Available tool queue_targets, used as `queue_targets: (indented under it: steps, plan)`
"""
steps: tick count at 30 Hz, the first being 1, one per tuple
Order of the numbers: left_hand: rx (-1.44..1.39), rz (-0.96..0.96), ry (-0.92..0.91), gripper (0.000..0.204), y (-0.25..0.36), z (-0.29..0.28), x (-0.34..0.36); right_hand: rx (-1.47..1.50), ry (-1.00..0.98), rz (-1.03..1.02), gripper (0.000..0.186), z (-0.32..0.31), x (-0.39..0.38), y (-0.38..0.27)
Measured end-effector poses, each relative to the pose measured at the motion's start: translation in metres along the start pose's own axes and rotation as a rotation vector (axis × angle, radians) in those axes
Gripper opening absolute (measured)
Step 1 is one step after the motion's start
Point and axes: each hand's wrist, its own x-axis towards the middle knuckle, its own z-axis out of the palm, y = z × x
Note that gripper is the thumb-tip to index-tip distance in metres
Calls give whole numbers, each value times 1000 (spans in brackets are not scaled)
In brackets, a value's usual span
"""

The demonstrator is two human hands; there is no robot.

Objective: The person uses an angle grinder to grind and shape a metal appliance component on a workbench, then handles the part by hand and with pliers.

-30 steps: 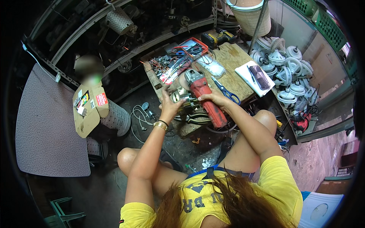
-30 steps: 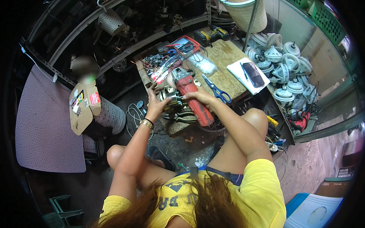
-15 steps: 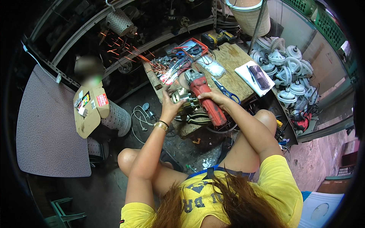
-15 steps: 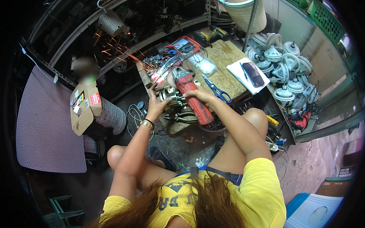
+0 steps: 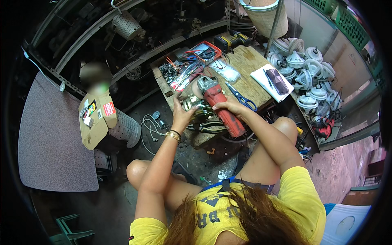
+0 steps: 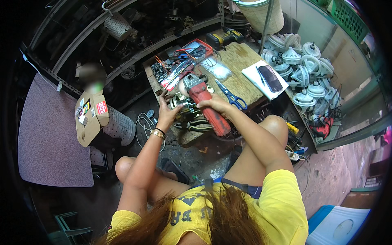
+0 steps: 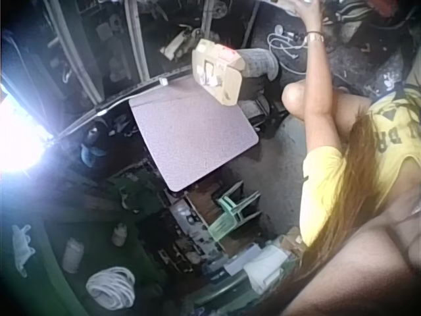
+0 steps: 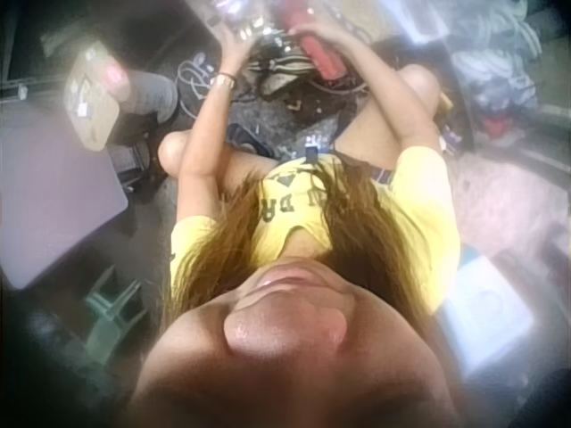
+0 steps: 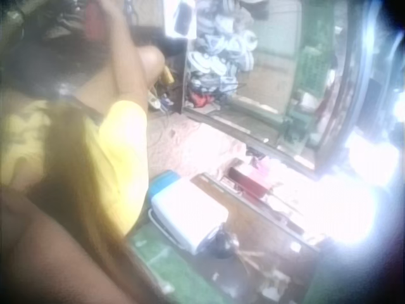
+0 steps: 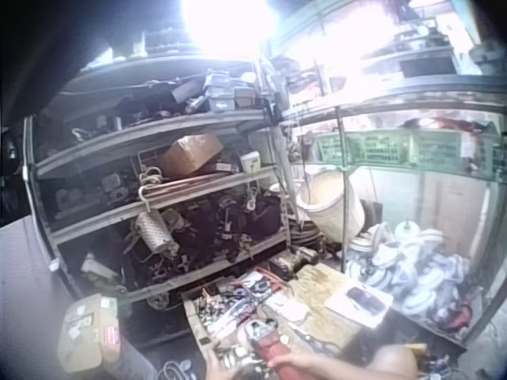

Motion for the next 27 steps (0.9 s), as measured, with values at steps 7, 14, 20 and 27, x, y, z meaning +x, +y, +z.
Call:
queue_targets:
  steps: [7,14,20,27]
  plan:
    - [-27,9,-21,83,-6,1,2,29,-13,-11,56,2,2,-1]
    - [-22,6,-33,83,-3,1,2,23,-3,-28,55,4,8,-6]
    - [19,5,-20,82,-5,1,2,0,28,-35,52,1,21,-7]
    - [91,27,36,81,-4,1,-1,61,25,-78,51,-5,14,-2]
